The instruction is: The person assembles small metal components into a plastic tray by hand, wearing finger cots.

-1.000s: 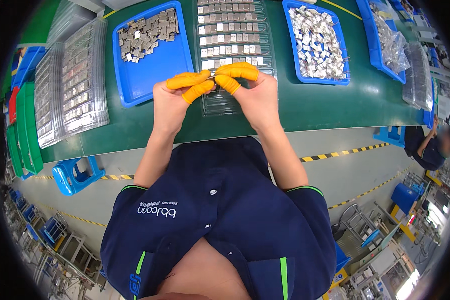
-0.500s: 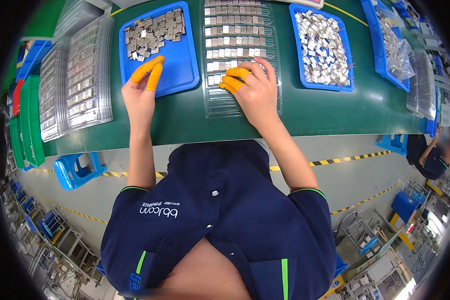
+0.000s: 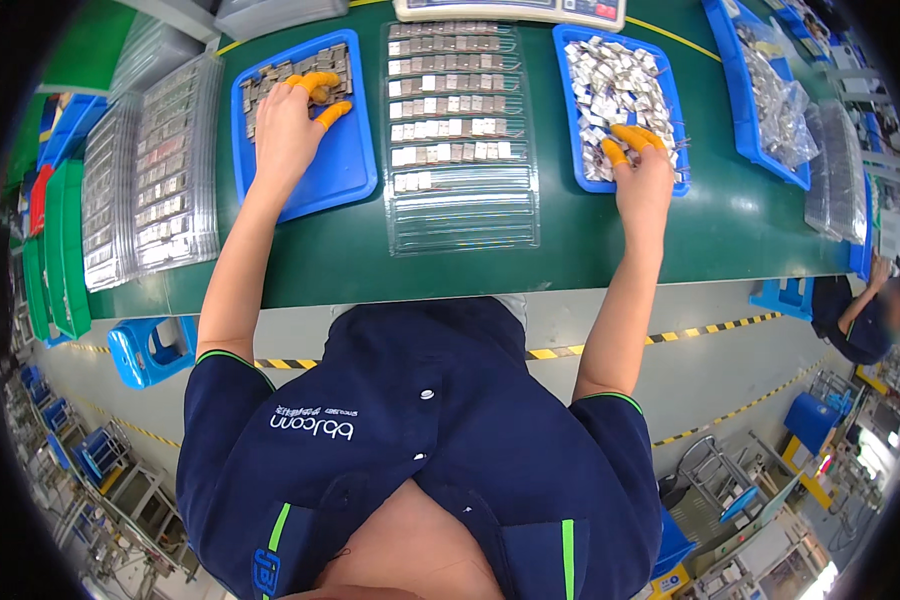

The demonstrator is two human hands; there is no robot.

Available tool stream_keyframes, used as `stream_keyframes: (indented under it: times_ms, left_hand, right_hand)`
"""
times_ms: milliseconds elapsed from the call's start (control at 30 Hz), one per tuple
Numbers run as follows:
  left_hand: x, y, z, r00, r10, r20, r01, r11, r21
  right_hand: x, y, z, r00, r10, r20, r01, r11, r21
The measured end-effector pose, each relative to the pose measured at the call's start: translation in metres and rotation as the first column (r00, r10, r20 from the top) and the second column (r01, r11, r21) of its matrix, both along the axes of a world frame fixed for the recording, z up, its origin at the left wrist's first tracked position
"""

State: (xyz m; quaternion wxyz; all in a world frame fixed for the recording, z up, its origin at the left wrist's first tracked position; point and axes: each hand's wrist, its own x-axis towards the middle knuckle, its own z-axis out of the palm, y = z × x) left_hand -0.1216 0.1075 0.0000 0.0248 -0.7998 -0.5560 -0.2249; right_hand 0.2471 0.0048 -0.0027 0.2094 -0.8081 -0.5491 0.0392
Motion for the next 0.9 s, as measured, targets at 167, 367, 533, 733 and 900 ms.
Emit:
stream_keyframes:
  times_ms: [167, 367, 533, 733, 900]
  left_hand:
    - [0.005, 0.002, 0.0, 0.998, -0.021, 0.056, 0.021, 1.0, -0.004]
    - [0.01, -0.014, 0.02, 0.742, 0.111, 0.661, 0.159, 0.928, -0.336]
    - [0.022, -0.05, 0.037, 0.024, 0.478, 0.878, 0.511, 0.749, -0.422]
    - [0.04, -0.077, 0.026, 0.069, 0.428, 0.901, 0.474, 0.781, -0.407]
    - [0.046, -0.087, 0.034, 0.069, 0.494, 0.867, 0.513, 0.728, -0.455]
  right_hand:
    - [-0.01, 0.0, 0.004, 0.989, -0.075, -0.124, 0.085, 0.993, 0.084]
    - [-0.019, 0.004, 0.015, 0.965, -0.148, -0.216, 0.214, 0.923, 0.321]
    - [-0.044, 0.008, 0.028, 0.651, 0.264, -0.712, 0.217, 0.834, 0.507]
    - [-0.118, 0.003, 0.038, 0.226, 0.388, -0.894, -0.012, 0.918, 0.395]
    - [-0.138, 0.001, 0.039, 0.048, 0.334, -0.942, -0.076, 0.941, 0.33]
